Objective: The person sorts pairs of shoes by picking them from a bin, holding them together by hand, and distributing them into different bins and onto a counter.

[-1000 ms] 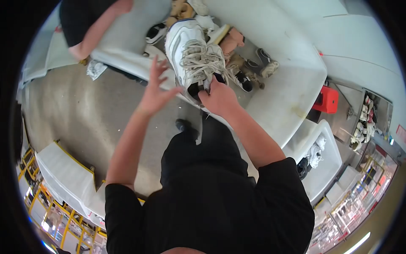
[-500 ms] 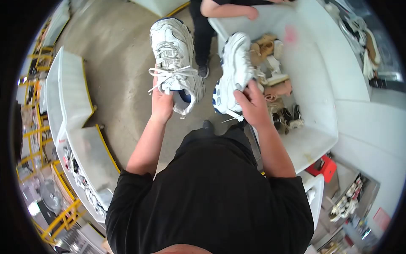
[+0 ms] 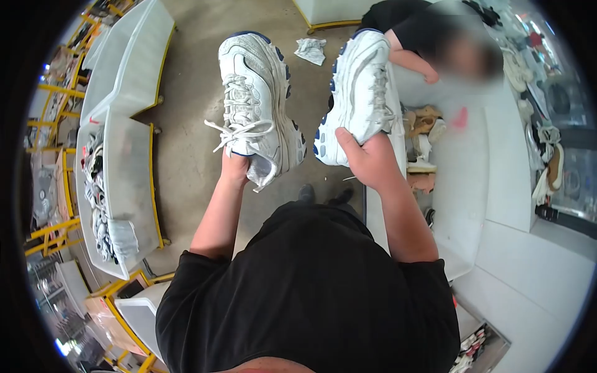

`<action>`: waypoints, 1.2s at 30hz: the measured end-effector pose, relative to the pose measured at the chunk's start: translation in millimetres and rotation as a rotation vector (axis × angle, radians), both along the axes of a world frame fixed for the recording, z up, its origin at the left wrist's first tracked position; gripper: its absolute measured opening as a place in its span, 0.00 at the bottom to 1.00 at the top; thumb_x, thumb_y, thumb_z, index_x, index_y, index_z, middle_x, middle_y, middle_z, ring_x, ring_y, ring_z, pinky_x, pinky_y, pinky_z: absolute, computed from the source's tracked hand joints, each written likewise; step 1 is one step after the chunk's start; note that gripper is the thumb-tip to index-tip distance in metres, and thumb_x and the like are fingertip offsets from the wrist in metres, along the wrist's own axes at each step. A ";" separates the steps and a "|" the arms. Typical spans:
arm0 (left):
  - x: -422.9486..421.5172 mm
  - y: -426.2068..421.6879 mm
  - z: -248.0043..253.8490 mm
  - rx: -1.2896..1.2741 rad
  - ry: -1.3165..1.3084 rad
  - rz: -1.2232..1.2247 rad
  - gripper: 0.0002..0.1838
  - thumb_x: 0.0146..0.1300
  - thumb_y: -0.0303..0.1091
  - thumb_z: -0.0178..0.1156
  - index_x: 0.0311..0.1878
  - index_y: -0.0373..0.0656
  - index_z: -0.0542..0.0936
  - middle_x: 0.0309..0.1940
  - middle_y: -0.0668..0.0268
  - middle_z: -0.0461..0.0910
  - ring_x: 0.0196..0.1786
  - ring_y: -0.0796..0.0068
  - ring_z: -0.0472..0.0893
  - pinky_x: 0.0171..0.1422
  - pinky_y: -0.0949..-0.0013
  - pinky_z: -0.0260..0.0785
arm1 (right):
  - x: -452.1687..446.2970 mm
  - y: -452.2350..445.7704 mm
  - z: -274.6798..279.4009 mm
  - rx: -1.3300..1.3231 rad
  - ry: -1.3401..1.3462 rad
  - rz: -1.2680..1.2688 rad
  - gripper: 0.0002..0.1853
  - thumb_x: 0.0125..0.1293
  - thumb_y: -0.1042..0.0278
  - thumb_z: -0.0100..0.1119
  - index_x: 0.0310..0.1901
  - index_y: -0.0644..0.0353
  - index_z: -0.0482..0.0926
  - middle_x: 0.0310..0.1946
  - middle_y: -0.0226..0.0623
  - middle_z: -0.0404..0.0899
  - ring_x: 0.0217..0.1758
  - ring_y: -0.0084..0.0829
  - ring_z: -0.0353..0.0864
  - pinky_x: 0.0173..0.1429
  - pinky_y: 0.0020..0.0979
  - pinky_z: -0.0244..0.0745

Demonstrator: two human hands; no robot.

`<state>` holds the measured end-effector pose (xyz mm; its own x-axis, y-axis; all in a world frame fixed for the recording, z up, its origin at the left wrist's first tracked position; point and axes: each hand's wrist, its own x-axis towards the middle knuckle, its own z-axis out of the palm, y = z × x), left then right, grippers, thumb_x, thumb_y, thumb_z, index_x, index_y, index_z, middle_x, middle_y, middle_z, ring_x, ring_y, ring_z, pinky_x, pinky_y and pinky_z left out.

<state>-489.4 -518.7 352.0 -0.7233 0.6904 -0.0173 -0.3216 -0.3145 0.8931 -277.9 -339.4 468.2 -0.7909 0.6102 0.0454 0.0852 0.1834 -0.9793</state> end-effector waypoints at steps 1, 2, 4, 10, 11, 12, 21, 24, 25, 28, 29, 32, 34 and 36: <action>2.6 1.3 22.1 -0.047 0.031 -0.054 0.35 0.70 0.36 0.62 0.76 0.40 0.60 0.68 0.57 0.71 0.68 0.65 0.74 0.72 0.60 0.68 | -4.8 -2.0 11.0 0.077 -0.116 0.008 0.23 0.75 0.67 0.58 0.67 0.69 0.72 0.61 0.43 0.80 0.62 0.34 0.79 0.68 0.33 0.71; 5.2 2.7 44.0 -0.093 0.065 -0.109 0.45 0.68 0.30 0.61 0.83 0.42 0.48 0.75 0.54 0.64 0.75 0.63 0.69 0.77 0.60 0.63 | -11.2 -5.3 15.4 0.157 -0.234 0.013 0.21 0.76 0.64 0.58 0.64 0.69 0.75 0.58 0.48 0.81 0.61 0.38 0.81 0.66 0.33 0.73; 17.1 8.8 59.2 -0.012 0.293 0.081 0.48 0.66 0.25 0.61 0.84 0.44 0.44 0.76 0.53 0.62 0.76 0.62 0.67 0.79 0.58 0.61 | -27.5 -15.3 12.7 0.262 -0.269 0.097 0.27 0.74 0.54 0.62 0.64 0.67 0.75 0.58 0.53 0.81 0.60 0.45 0.82 0.64 0.36 0.75; 14.9 -23.2 44.2 0.022 0.423 0.237 0.63 0.57 0.17 0.68 0.84 0.48 0.32 0.77 0.49 0.55 0.77 0.58 0.64 0.79 0.56 0.61 | -92.9 -70.5 -12.5 0.909 -0.230 0.112 0.37 0.59 0.44 0.70 0.61 0.66 0.76 0.53 0.51 0.83 0.52 0.52 0.85 0.58 0.46 0.80; 14.7 -28.1 44.4 0.019 0.397 0.256 0.63 0.57 0.17 0.68 0.84 0.48 0.32 0.76 0.50 0.56 0.77 0.58 0.64 0.79 0.56 0.61 | -98.3 -71.3 -18.4 0.833 -0.289 0.145 0.35 0.60 0.48 0.70 0.62 0.64 0.76 0.56 0.52 0.81 0.57 0.53 0.81 0.61 0.48 0.76; 13.8 -32.3 44.0 0.016 0.372 0.278 0.63 0.57 0.18 0.68 0.84 0.48 0.32 0.75 0.50 0.56 0.76 0.58 0.65 0.78 0.56 0.61 | -103.3 -72.5 -24.2 0.758 -0.347 0.179 0.33 0.60 0.51 0.71 0.62 0.63 0.76 0.58 0.52 0.79 0.62 0.55 0.77 0.64 0.49 0.73; -5.5 -115.7 -94.7 -0.453 0.158 0.050 0.45 0.65 0.47 0.71 0.79 0.44 0.60 0.67 0.53 0.74 0.69 0.61 0.74 0.72 0.57 0.69 | -124.7 -21.8 -184.7 0.140 -0.530 0.326 0.27 0.61 0.63 0.68 0.61 0.64 0.80 0.50 0.48 0.87 0.53 0.42 0.86 0.57 0.39 0.79; 8.6 -197.3 -187.1 -0.816 0.080 0.169 0.39 0.66 0.51 0.68 0.74 0.41 0.68 0.57 0.53 0.83 0.60 0.60 0.82 0.65 0.61 0.74 | -105.8 -30.1 -283.7 0.017 -0.732 0.369 0.28 0.61 0.67 0.66 0.65 0.64 0.78 0.56 0.45 0.84 0.55 0.35 0.84 0.58 0.37 0.79; 18.5 -229.1 -209.4 -0.924 0.001 0.180 0.39 0.65 0.51 0.67 0.73 0.40 0.69 0.55 0.52 0.84 0.59 0.60 0.83 0.65 0.61 0.75 | -102.6 -52.0 -291.0 -0.104 -0.754 0.345 0.29 0.62 0.66 0.67 0.65 0.65 0.78 0.57 0.45 0.83 0.56 0.36 0.84 0.57 0.38 0.80; 68.7 -290.1 -251.6 -1.150 -0.251 0.249 0.36 0.65 0.51 0.65 0.71 0.39 0.72 0.55 0.52 0.84 0.59 0.59 0.84 0.65 0.60 0.75 | -77.8 -42.1 -421.4 -0.521 -0.986 0.262 0.30 0.63 0.63 0.69 0.64 0.70 0.77 0.57 0.47 0.82 0.57 0.38 0.84 0.58 0.40 0.80; 95.3 -295.7 -275.6 -1.225 -0.243 0.264 0.35 0.65 0.51 0.65 0.70 0.39 0.74 0.56 0.51 0.84 0.60 0.58 0.84 0.65 0.59 0.75 | -85.2 -55.8 -433.2 -0.522 -0.982 0.327 0.30 0.63 0.62 0.69 0.63 0.73 0.76 0.56 0.48 0.83 0.57 0.38 0.84 0.58 0.40 0.79; 137.5 -367.1 -308.5 -1.277 -0.346 0.330 0.33 0.65 0.50 0.65 0.68 0.39 0.75 0.59 0.50 0.83 0.62 0.56 0.83 0.67 0.58 0.74 | -152.1 -143.9 -430.2 -0.238 -0.946 0.513 0.24 0.71 0.66 0.60 0.65 0.70 0.74 0.54 0.48 0.83 0.54 0.41 0.86 0.55 0.45 0.84; 155.8 -373.6 -306.8 -1.282 -0.455 0.372 0.32 0.65 0.49 0.65 0.68 0.39 0.76 0.60 0.50 0.82 0.63 0.55 0.82 0.68 0.58 0.74 | -228.1 -220.5 -359.6 -0.252 -0.734 0.684 0.25 0.70 0.64 0.63 0.64 0.70 0.75 0.55 0.47 0.82 0.53 0.40 0.86 0.54 0.43 0.84; 164.1 -371.4 -298.1 -1.231 -0.511 0.454 0.32 0.66 0.49 0.65 0.68 0.40 0.76 0.60 0.50 0.82 0.64 0.56 0.81 0.69 0.59 0.73 | -308.6 -305.9 -261.4 -0.198 -0.553 0.772 0.27 0.69 0.64 0.63 0.66 0.68 0.74 0.55 0.44 0.83 0.56 0.36 0.83 0.57 0.38 0.80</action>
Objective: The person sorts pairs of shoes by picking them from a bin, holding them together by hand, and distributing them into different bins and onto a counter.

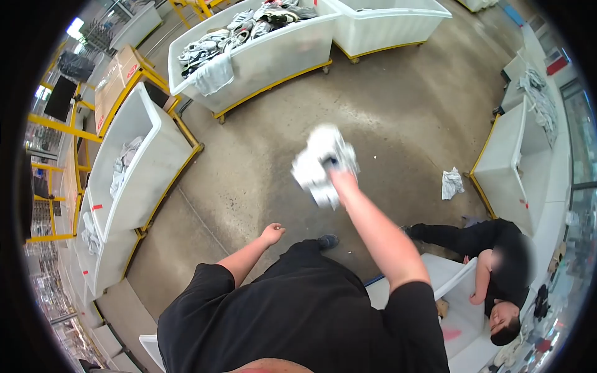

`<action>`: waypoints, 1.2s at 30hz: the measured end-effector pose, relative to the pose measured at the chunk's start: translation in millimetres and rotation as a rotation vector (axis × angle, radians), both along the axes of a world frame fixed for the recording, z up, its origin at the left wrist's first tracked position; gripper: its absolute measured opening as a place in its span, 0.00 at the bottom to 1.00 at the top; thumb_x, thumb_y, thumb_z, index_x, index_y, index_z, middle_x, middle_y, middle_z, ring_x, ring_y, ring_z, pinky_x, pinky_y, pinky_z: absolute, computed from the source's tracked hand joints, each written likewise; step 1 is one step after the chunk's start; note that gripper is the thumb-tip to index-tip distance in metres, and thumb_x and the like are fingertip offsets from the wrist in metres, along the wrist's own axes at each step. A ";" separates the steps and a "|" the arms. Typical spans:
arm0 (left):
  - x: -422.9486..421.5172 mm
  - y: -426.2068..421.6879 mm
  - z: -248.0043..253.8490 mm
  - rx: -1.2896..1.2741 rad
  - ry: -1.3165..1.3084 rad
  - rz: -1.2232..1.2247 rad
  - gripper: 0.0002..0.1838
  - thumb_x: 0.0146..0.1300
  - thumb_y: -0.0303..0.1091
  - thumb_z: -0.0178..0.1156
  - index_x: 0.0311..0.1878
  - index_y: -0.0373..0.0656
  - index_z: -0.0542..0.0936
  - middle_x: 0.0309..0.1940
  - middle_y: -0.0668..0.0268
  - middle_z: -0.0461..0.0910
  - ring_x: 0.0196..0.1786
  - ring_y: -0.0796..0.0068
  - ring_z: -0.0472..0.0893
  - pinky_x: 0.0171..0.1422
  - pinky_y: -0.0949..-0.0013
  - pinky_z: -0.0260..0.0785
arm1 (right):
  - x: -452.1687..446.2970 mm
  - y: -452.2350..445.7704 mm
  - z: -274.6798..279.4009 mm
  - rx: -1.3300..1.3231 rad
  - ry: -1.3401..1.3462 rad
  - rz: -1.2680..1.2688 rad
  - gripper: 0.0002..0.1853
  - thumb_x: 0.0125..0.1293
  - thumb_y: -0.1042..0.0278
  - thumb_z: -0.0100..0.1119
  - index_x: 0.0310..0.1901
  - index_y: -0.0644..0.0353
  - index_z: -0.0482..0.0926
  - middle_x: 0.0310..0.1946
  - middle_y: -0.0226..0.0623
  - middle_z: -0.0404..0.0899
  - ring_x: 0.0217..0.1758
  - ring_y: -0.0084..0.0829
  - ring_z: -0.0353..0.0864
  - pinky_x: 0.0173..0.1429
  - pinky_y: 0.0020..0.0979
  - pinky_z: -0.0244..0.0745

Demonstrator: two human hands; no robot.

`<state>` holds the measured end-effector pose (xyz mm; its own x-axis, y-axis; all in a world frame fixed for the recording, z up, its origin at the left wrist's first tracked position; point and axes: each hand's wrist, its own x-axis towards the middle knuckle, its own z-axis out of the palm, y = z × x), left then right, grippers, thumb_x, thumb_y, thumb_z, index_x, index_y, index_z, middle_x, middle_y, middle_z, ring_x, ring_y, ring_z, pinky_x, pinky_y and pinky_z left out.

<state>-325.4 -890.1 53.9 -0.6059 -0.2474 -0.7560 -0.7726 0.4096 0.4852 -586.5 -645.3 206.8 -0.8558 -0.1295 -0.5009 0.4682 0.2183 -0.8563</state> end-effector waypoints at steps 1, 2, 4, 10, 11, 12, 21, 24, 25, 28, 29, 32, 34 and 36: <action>1.2 1.4 -1.3 -0.001 -0.004 0.006 0.32 0.66 0.49 0.65 0.68 0.40 0.76 0.60 0.50 0.82 0.64 0.56 0.81 0.69 0.59 0.73 | -42.0 -38.8 46.4 -0.107 0.051 0.041 0.29 0.71 0.61 0.62 0.69 0.68 0.72 0.57 0.44 0.82 0.59 0.35 0.82 0.61 0.37 0.77; -0.1 2.5 -4.2 0.000 0.019 0.018 0.32 0.66 0.49 0.65 0.68 0.40 0.76 0.61 0.50 0.82 0.64 0.56 0.81 0.69 0.59 0.73 | -76.6 -72.8 98.6 -0.257 0.171 0.064 0.34 0.73 0.56 0.61 0.73 0.69 0.67 0.65 0.47 0.77 0.68 0.37 0.76 0.71 0.36 0.69; -9.2 6.8 -1.4 -0.001 0.044 0.032 0.31 0.66 0.49 0.65 0.67 0.40 0.76 0.61 0.50 0.82 0.64 0.57 0.81 0.68 0.59 0.73 | -96.7 -105.7 230.0 -0.458 0.528 -0.028 0.38 0.76 0.54 0.58 0.78 0.69 0.58 0.71 0.47 0.72 0.72 0.35 0.71 0.77 0.33 0.61; -39.7 23.7 9.3 0.116 0.151 0.092 0.30 0.66 0.48 0.65 0.66 0.40 0.77 0.61 0.53 0.82 0.64 0.60 0.81 0.69 0.59 0.72 | -65.8 -61.1 273.3 -0.395 1.030 0.135 0.30 0.71 0.57 0.64 0.68 0.66 0.72 0.63 0.46 0.80 0.67 0.36 0.78 0.73 0.35 0.68; -42.4 23.6 1.9 0.101 0.137 0.058 0.30 0.66 0.48 0.65 0.66 0.41 0.78 0.61 0.53 0.83 0.64 0.60 0.81 0.69 0.60 0.72 | -47.4 -38.3 244.6 -0.186 1.141 0.207 0.27 0.70 0.58 0.65 0.65 0.64 0.76 0.60 0.46 0.82 0.66 0.36 0.79 0.72 0.36 0.70; -44.9 24.3 -3.9 0.086 0.120 0.020 0.30 0.65 0.48 0.65 0.66 0.41 0.78 0.61 0.53 0.83 0.65 0.60 0.81 0.69 0.60 0.72 | -22.8 -11.4 213.9 0.008 1.110 0.283 0.24 0.69 0.58 0.65 0.62 0.61 0.79 0.61 0.46 0.82 0.66 0.41 0.80 0.71 0.39 0.72; -94.7 42.5 -67.0 -0.097 -0.247 -0.428 0.24 0.64 0.46 0.65 0.58 0.41 0.84 0.45 0.60 0.87 0.47 0.64 0.85 0.53 0.57 0.77 | 402.6 351.4 -96.9 0.886 -0.527 0.168 0.25 0.64 0.58 0.56 0.62 0.58 0.80 0.59 0.52 0.82 0.65 0.51 0.80 0.69 0.49 0.74; -141.7 89.3 -50.6 -0.170 -0.373 -0.605 0.19 0.67 0.45 0.63 0.56 0.45 0.83 0.40 0.65 0.85 0.38 0.71 0.81 0.41 0.59 0.74 | 610.0 408.5 -122.0 0.925 -0.663 -0.222 0.21 0.65 0.56 0.57 0.55 0.61 0.80 0.54 0.52 0.83 0.57 0.53 0.83 0.61 0.50 0.78; -162.8 107.0 -50.8 -0.170 -0.373 -0.622 0.17 0.69 0.43 0.62 0.56 0.47 0.83 0.37 0.68 0.83 0.34 0.73 0.79 0.36 0.60 0.72 | 641.4 405.5 -87.3 0.851 -0.707 -0.580 0.21 0.67 0.56 0.55 0.54 0.62 0.80 0.52 0.55 0.83 0.56 0.54 0.83 0.60 0.50 0.78; -208.8 210.9 -30.2 -0.076 -0.397 -0.704 0.15 0.72 0.41 0.59 0.58 0.47 0.80 0.40 0.67 0.84 0.36 0.72 0.80 0.38 0.60 0.73 | 759.0 398.9 -98.1 0.719 -0.767 -0.927 0.24 0.68 0.50 0.55 0.54 0.64 0.81 0.54 0.57 0.83 0.61 0.56 0.80 0.65 0.48 0.74; -230.9 233.9 -57.1 -0.161 -0.323 -0.755 0.15 0.74 0.40 0.57 0.58 0.48 0.80 0.39 0.67 0.84 0.36 0.71 0.80 0.39 0.58 0.73 | 781.7 381.8 -95.5 0.687 -0.811 -0.987 0.24 0.68 0.50 0.55 0.54 0.64 0.81 0.54 0.57 0.83 0.61 0.56 0.80 0.65 0.48 0.74; -259.4 366.2 -43.7 -0.261 -0.142 -0.972 0.14 0.74 0.41 0.56 0.57 0.48 0.79 0.43 0.66 0.83 0.42 0.70 0.80 0.44 0.59 0.74 | 812.3 319.3 -120.0 0.570 -0.848 -1.493 0.29 0.74 0.44 0.46 0.58 0.62 0.82 0.58 0.56 0.82 0.65 0.56 0.78 0.70 0.48 0.71; -242.5 462.0 -28.0 -0.217 -0.051 -1.120 0.15 0.72 0.44 0.57 0.56 0.48 0.80 0.47 0.66 0.82 0.48 0.71 0.81 0.48 0.62 0.75 | 839.1 257.6 -195.1 0.502 -0.926 -1.382 0.33 0.76 0.41 0.39 0.61 0.60 0.81 0.60 0.54 0.81 0.67 0.55 0.77 0.74 0.48 0.67; -200.1 555.7 -16.2 -0.139 -0.024 -1.182 0.18 0.71 0.45 0.57 0.57 0.45 0.79 0.53 0.65 0.80 0.56 0.70 0.80 0.56 0.62 0.74 | 828.3 219.1 -202.3 0.252 -0.941 -1.482 0.36 0.75 0.36 0.39 0.68 0.57 0.76 0.67 0.54 0.76 0.72 0.53 0.72 0.78 0.45 0.62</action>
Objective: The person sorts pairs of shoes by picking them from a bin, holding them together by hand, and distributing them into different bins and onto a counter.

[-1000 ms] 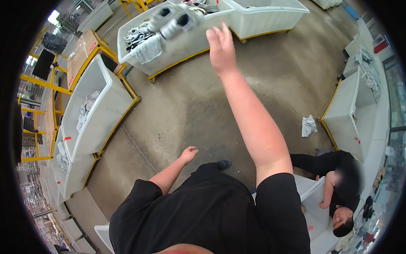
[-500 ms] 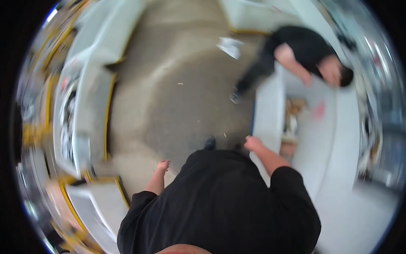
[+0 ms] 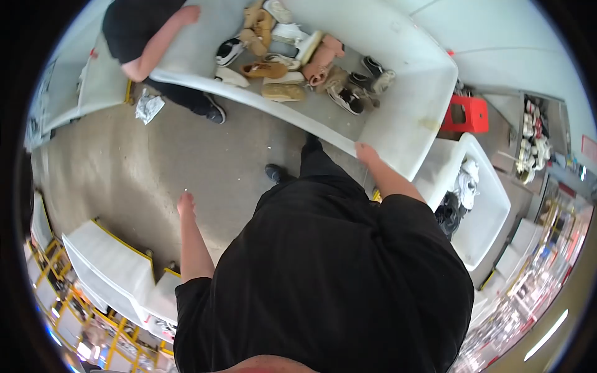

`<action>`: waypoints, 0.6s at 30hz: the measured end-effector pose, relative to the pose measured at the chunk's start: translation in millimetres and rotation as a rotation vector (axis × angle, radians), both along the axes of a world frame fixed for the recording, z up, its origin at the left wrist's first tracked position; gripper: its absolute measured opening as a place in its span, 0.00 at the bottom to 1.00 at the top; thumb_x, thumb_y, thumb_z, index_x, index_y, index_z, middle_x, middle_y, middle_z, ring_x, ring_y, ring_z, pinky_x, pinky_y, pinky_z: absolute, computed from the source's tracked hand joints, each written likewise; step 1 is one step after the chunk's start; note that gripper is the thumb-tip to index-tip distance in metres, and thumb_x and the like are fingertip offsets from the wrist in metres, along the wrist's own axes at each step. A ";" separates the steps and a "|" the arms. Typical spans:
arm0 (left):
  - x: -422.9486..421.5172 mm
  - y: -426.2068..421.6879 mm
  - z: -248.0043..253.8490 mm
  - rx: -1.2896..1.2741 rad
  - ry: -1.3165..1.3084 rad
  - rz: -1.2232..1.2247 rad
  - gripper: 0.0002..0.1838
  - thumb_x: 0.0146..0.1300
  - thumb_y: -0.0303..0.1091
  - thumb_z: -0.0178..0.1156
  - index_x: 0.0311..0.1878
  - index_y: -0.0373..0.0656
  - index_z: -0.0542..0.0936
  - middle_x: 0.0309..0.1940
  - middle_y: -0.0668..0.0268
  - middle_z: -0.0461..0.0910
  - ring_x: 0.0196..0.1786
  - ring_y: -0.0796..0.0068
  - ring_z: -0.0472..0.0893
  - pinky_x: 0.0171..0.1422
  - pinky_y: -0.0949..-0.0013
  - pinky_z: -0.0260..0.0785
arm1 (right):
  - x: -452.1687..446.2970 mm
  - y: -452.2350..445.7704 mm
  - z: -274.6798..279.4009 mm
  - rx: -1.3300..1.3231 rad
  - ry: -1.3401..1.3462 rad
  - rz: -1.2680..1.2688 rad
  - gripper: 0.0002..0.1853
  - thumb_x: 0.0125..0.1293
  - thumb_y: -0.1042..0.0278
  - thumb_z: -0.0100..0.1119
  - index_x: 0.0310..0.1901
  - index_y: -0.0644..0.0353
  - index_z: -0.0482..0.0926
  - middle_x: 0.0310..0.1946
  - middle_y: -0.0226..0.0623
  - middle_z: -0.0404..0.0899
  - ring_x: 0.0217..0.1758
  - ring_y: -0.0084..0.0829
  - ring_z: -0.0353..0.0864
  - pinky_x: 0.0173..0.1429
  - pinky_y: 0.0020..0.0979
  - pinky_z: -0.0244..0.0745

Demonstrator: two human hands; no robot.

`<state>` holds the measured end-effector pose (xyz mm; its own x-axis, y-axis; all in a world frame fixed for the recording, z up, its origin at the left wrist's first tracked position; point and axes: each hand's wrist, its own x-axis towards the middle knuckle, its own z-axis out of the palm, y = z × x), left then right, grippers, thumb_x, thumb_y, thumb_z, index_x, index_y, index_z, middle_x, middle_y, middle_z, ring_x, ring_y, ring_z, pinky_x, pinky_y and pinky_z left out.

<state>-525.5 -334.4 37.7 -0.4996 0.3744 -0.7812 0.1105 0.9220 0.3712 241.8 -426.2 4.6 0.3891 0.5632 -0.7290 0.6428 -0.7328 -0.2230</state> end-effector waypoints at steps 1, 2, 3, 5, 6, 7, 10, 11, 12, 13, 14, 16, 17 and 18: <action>25.0 46.1 3.9 0.028 -0.018 -0.010 0.21 0.71 0.45 0.57 0.60 0.43 0.77 0.56 0.64 0.79 0.61 0.70 0.78 0.60 0.61 0.73 | -12.0 -4.7 18.3 0.079 -0.074 -0.001 0.34 0.75 0.36 0.40 0.65 0.56 0.80 0.63 0.52 0.79 0.70 0.52 0.75 0.75 0.44 0.66; 63.4 84.9 14.5 0.108 -0.009 -0.030 0.22 0.71 0.45 0.57 0.61 0.42 0.77 0.55 0.64 0.79 0.61 0.70 0.78 0.61 0.61 0.73 | -9.8 2.5 25.5 0.058 -0.068 -0.023 0.34 0.75 0.36 0.40 0.65 0.56 0.80 0.63 0.52 0.79 0.70 0.52 0.75 0.75 0.44 0.66; 105.6 120.7 23.9 0.186 -0.002 -0.049 0.23 0.71 0.45 0.57 0.63 0.40 0.77 0.55 0.63 0.79 0.60 0.71 0.78 0.62 0.61 0.72 | -3.1 9.4 27.7 0.031 -0.004 -0.079 0.32 0.74 0.38 0.42 0.62 0.55 0.82 0.61 0.52 0.81 0.68 0.52 0.77 0.73 0.44 0.68; 176.3 187.2 23.2 0.256 -0.045 -0.116 0.27 0.72 0.45 0.57 0.68 0.40 0.75 0.62 0.61 0.77 0.66 0.66 0.76 0.69 0.58 0.69 | 22.3 15.8 5.3 -0.026 0.062 -0.155 0.30 0.74 0.39 0.44 0.60 0.54 0.84 0.59 0.51 0.83 0.66 0.51 0.78 0.71 0.43 0.70; 173.6 219.3 -15.5 0.294 -0.076 -0.267 0.28 0.71 0.45 0.58 0.71 0.44 0.72 0.62 0.60 0.78 0.63 0.66 0.78 0.66 0.59 0.70 | 38.5 19.5 -18.8 -0.024 0.165 -0.177 0.29 0.73 0.42 0.48 0.58 0.56 0.84 0.55 0.51 0.84 0.62 0.49 0.81 0.67 0.42 0.73; 168.3 247.5 -54.9 0.333 -0.110 -0.414 0.31 0.71 0.44 0.59 0.75 0.48 0.69 0.61 0.60 0.79 0.60 0.67 0.80 0.63 0.60 0.72 | 55.5 26.7 -41.4 -0.019 0.267 -0.197 0.27 0.72 0.44 0.52 0.56 0.59 0.85 0.52 0.51 0.86 0.58 0.47 0.84 0.64 0.41 0.75; 301.2 311.6 -16.4 0.247 0.294 -0.348 0.39 0.68 0.46 0.64 0.77 0.41 0.62 0.69 0.52 0.72 0.67 0.56 0.75 0.71 0.56 0.68 | 99.9 56.9 -93.4 -0.041 0.243 -0.087 0.23 0.71 0.49 0.54 0.53 0.58 0.85 0.49 0.50 0.87 0.55 0.45 0.85 0.61 0.39 0.77; 334.5 328.8 -6.2 0.203 0.427 -0.319 0.42 0.67 0.46 0.66 0.77 0.39 0.59 0.71 0.49 0.69 0.69 0.53 0.74 0.73 0.55 0.67 | 113.0 67.0 -113.6 -0.068 0.255 -0.096 0.23 0.71 0.49 0.54 0.53 0.58 0.85 0.49 0.50 0.87 0.55 0.45 0.85 0.61 0.39 0.77; 358.7 343.3 -1.7 0.189 0.498 -0.274 0.45 0.65 0.47 0.67 0.78 0.37 0.57 0.73 0.47 0.67 0.72 0.49 0.72 0.76 0.53 0.66 | 126.1 79.5 -135.3 -0.063 0.207 -0.125 0.22 0.71 0.49 0.54 0.53 0.57 0.86 0.48 0.50 0.87 0.55 0.45 0.85 0.60 0.39 0.77; 341.4 347.5 -36.8 0.264 0.466 -0.237 0.46 0.63 0.48 0.69 0.77 0.37 0.58 0.73 0.47 0.68 0.71 0.49 0.73 0.75 0.53 0.66 | 138.7 91.9 -156.0 -0.057 0.158 -0.153 0.22 0.71 0.49 0.53 0.52 0.57 0.86 0.48 0.50 0.87 0.55 0.46 0.85 0.60 0.40 0.77; 323.8 351.6 -72.4 0.339 0.432 -0.203 0.47 0.61 0.49 0.71 0.76 0.37 0.59 0.72 0.47 0.68 0.70 0.49 0.73 0.75 0.53 0.67 | 149.6 105.1 -171.5 -0.080 0.167 -0.160 0.22 0.71 0.49 0.53 0.52 0.57 0.86 0.48 0.50 0.87 0.55 0.46 0.85 0.60 0.40 0.77; 303.2 353.9 -104.4 0.485 0.423 -0.089 0.47 0.58 0.50 0.72 0.74 0.37 0.61 0.70 0.47 0.69 0.68 0.48 0.75 0.73 0.52 0.68 | 169.3 125.8 -207.2 -0.061 0.153 -0.160 0.22 0.68 0.53 0.51 0.56 0.53 0.86 0.56 0.50 0.84 0.61 0.52 0.80 0.66 0.45 0.75; 320.6 352.0 -93.5 0.454 0.470 -0.076 0.45 0.60 0.49 0.71 0.73 0.37 0.61 0.69 0.47 0.70 0.67 0.48 0.75 0.72 0.51 0.69 | 185.9 126.6 -253.9 -0.112 0.160 -0.049 0.22 0.68 0.53 0.52 0.57 0.53 0.84 0.58 0.50 0.83 0.63 0.51 0.80 0.67 0.45 0.74; 328.1 350.8 -85.5 0.436 0.490 -0.066 0.43 0.61 0.48 0.69 0.73 0.37 0.62 0.68 0.47 0.71 0.66 0.48 0.75 0.71 0.50 0.70 | 196.8 118.1 -296.1 -0.164 0.172 0.064 0.23 0.68 0.52 0.53 0.59 0.54 0.83 0.60 0.49 0.82 0.64 0.50 0.79 0.68 0.45 0.74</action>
